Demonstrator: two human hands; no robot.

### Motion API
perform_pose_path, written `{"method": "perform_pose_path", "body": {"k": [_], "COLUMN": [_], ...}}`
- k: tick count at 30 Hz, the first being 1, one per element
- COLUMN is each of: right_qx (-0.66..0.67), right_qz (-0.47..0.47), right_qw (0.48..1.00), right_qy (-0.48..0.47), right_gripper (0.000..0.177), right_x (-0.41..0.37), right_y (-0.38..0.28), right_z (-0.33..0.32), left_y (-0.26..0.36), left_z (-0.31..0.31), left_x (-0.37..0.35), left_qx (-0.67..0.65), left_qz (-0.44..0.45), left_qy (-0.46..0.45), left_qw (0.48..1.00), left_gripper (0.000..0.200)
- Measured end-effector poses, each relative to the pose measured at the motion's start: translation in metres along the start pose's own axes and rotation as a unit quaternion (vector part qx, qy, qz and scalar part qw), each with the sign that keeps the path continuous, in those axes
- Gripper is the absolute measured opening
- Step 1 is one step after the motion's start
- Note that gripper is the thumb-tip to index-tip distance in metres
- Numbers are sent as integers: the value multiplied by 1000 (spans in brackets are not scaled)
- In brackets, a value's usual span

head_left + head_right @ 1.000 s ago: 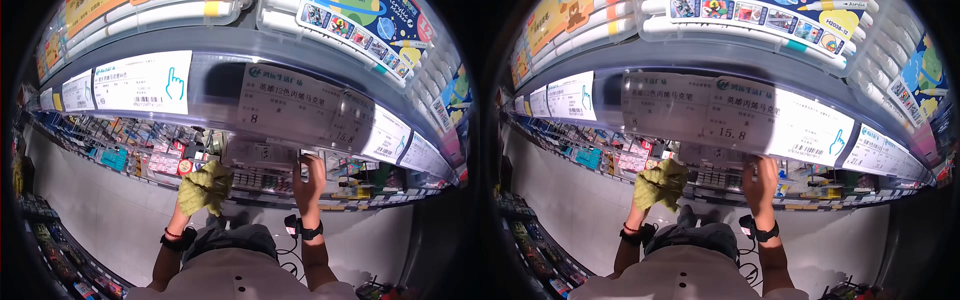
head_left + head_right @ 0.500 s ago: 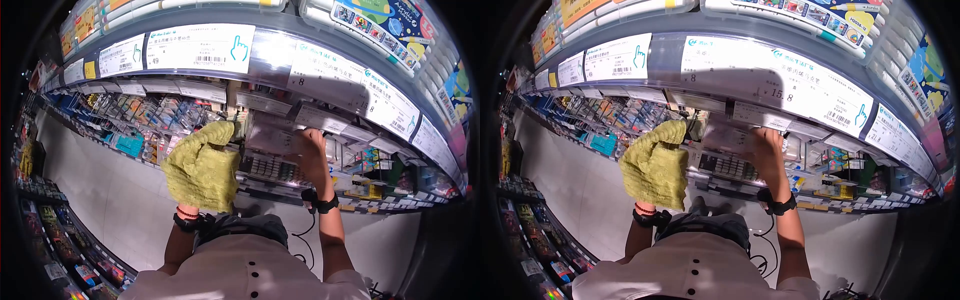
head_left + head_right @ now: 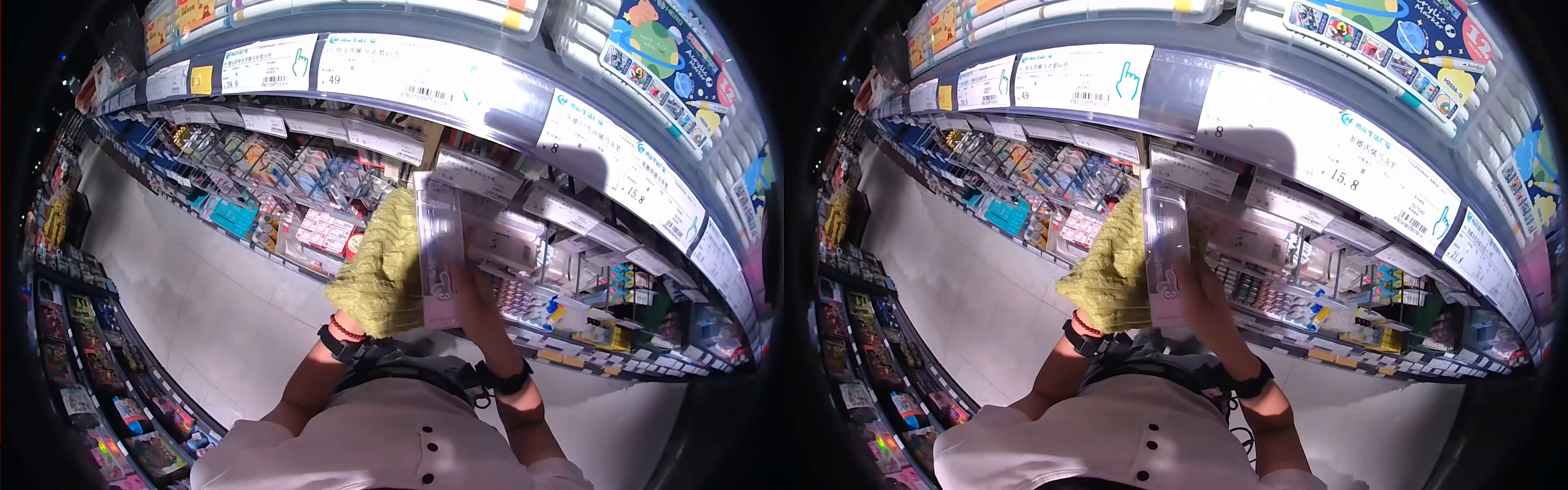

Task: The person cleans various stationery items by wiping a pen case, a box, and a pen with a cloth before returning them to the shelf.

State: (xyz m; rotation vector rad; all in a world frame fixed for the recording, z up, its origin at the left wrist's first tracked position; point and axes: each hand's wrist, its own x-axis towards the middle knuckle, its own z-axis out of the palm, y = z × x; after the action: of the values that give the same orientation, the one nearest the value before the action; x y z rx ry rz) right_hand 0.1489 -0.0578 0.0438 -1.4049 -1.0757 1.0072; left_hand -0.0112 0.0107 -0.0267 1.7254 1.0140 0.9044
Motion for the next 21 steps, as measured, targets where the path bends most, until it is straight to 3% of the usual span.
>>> {"method": "perform_pose_path", "body": {"k": [3, 4, 5, 7, 9, 10, 13, 14, 16, 19, 20, 21], "right_qx": [-201, -225, -169, -47, 150, 243, 339, 321, 225, 68, 14, 215], "right_qz": [-136, -137, -13, 231, 77, -3, 69, 115, 12, -137, -183, -84], "right_qw": [969, 962, 981, 961, 985, 969, 937, 940, 974, 986, 980, 967], "right_qy": [-51, -72, -99, -147, -23, 40, 51, 1, -26, -63, -76, -111], "right_gripper": [34, 37, 35, 33, 28, 26, 20, 25, 32, 47, 52, 53], "right_x": [3, 2, 1, 0, 3, 3, 13, 12, 10, 5, 2, 3], "right_y": [20, 17, 9, -17, 32, 48, 41, 53, 52, 52, 52, 51], "right_z": [17, 16, 10, -9, -40, -48, -41, -37, -31, -25, -25, -27], "left_y": [-3, -4, -3, 3, -15, -3, -8, -11, -15, -9, -19, -10], "left_z": [18, 20, 21, 22, 20, 14, 17, 19, 24, 30, 27, 27], "left_x": [9, 4, 1, 2, -3, -4, -12, -12, -11, -12, -12, -12], "left_qx": [-312, -437, -553, -565, -591, -574, -592, -612, -649, -628, -584, -551], "left_qz": [-76, -98, -120, -142, -191, -151, -154, -172, -209, -134, -117, -161], "left_qy": [-10, -30, -48, -34, -51, -92, -92, -96, -106, -143, -179, -166], "left_qw": [947, 894, 823, 812, 782, 800, 785, 766, 724, 753, 783, 802], "left_gripper": [43, 42, 42, 34, 30, 28, 39, 39, 39, 31, 39, 39]}}
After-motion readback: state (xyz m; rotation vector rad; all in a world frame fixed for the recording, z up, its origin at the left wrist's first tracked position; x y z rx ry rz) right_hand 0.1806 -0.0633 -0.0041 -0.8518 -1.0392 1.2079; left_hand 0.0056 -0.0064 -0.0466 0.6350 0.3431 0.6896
